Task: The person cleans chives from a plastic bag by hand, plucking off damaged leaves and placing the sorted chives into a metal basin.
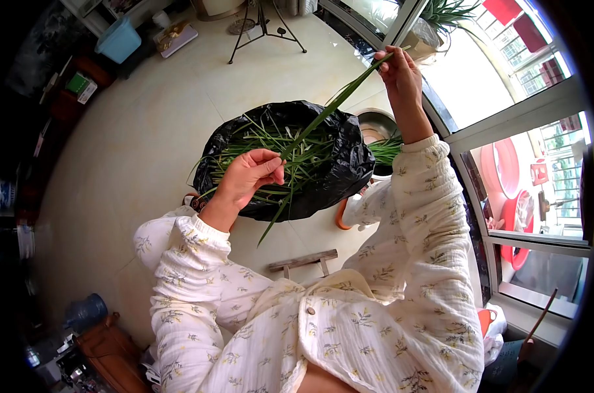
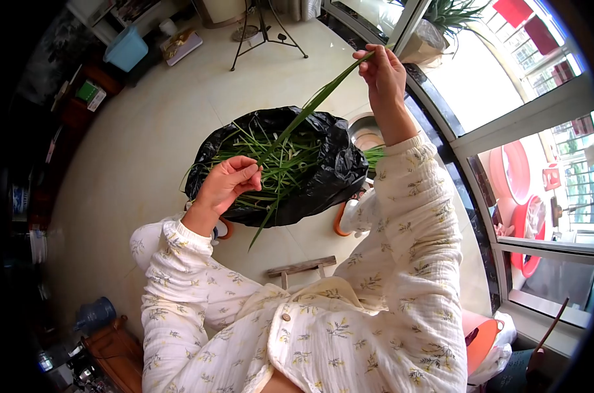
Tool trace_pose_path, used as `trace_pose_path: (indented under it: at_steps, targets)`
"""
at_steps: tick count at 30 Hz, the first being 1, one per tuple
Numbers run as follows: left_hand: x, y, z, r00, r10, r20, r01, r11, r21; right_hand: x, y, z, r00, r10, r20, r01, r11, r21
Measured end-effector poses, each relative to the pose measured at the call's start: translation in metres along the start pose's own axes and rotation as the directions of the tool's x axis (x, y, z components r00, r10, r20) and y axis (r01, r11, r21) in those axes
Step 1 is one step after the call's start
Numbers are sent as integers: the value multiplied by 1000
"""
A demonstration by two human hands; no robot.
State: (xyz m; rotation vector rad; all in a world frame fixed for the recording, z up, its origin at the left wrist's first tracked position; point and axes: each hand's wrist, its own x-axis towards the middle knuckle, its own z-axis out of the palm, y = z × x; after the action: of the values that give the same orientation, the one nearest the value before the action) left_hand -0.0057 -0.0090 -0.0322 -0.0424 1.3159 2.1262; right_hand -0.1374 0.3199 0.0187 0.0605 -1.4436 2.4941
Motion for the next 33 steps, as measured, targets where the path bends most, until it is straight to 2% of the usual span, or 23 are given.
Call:
trace_pose_path:
  at_steps: [5, 8, 11, 12, 14, 16, 17, 18, 19, 20, 21, 22, 23, 24, 25, 26, 27, 31, 33]
  targets:
    - [10, -8, 6, 991, 107, -86, -122, 974, -190, -4, 0, -6, 986, -30, -167, 36, 999, 37]
    - [14, -10, 9, 984, 154, -86, -170, 957, -233, 1, -2, -18, 969, -82, -233, 98, 994, 57]
    - [15, -8, -10, 970, 204, -132, -230, 948, -219, 18, -25, -54, 898, -166, -408, 202, 978, 45]
    - [15, -4, -10, 956, 251, -156, -269, 956, -113, 20, -34, -61, 868, -226, -443, 254, 967, 3]
    - [14, -1, -12, 917, 343, -203, -319, 937, 141, 16, -52, -68, 808, -467, -359, 407, 883, -234]
    - [19, -10, -18, 861, 467, -203, -291, 779, 556, 15, -64, -80, 742, -650, -166, 503, 702, -504]
    - [17, -11, -20, 843, 532, -76, -267, 538, 799, 13, -66, -84, 728, -675, -121, 484, 630, -607]
    - [13, -9, -16, 828, 556, 67, -230, 227, 946, 15, -65, -93, 713, -701, 18, 447, 434, -782]
    - [12, -13, -20, 842, 532, 93, -210, 163, 964, 14, -64, -99, 753, -645, 129, 335, 207, -919]
    - [12, -18, -24, 855, 505, 116, -189, 96, 977, 20, -55, -113, 701, -593, 396, 400, -132, -907]
    - [13, -22, -27, 875, 478, 76, -169, 155, 973, 18, -45, -117, 720, -463, 517, 423, -299, -856]
    - [14, -21, -27, 858, 505, 89, -188, 148, 971, 19, -25, -129, 785, -293, 545, 433, -370, -822]
    - [14, -16, -26, 850, 515, 114, -185, 89, 979, 19, -6, -142, 808, -105, 580, 482, -449, -752]
    - [13, -11, -22, 841, 523, 137, -180, 31, 983, 17, 19, -161, 835, 84, 543, 511, -482, -711]
    - [12, -5, -16, 846, 525, 94, -152, 68, 986, 12, 44, -178, 838, 237, 492, 542, -472, -695]
    - [12, 0, -10, 850, 525, 51, -122, 103, 987, 3, 68, -192, 824, 317, 470, 566, -502, -654]
    - [13, 3, -8, 845, 532, 56, -116, 80, 990, -5, 93, -208, 819, 389, 423, 574, -527, -627]
    - [21, 8, -16, 836, 549, 11, -76, 96, 992, -40, 191, -281, 830, 427, 360, 541, -455, -707]
    - [28, 7, -22, 835, 549, -17, -47, 102, 994, -57, 216, -291, 843, 499, 201, 452, -454, -768]
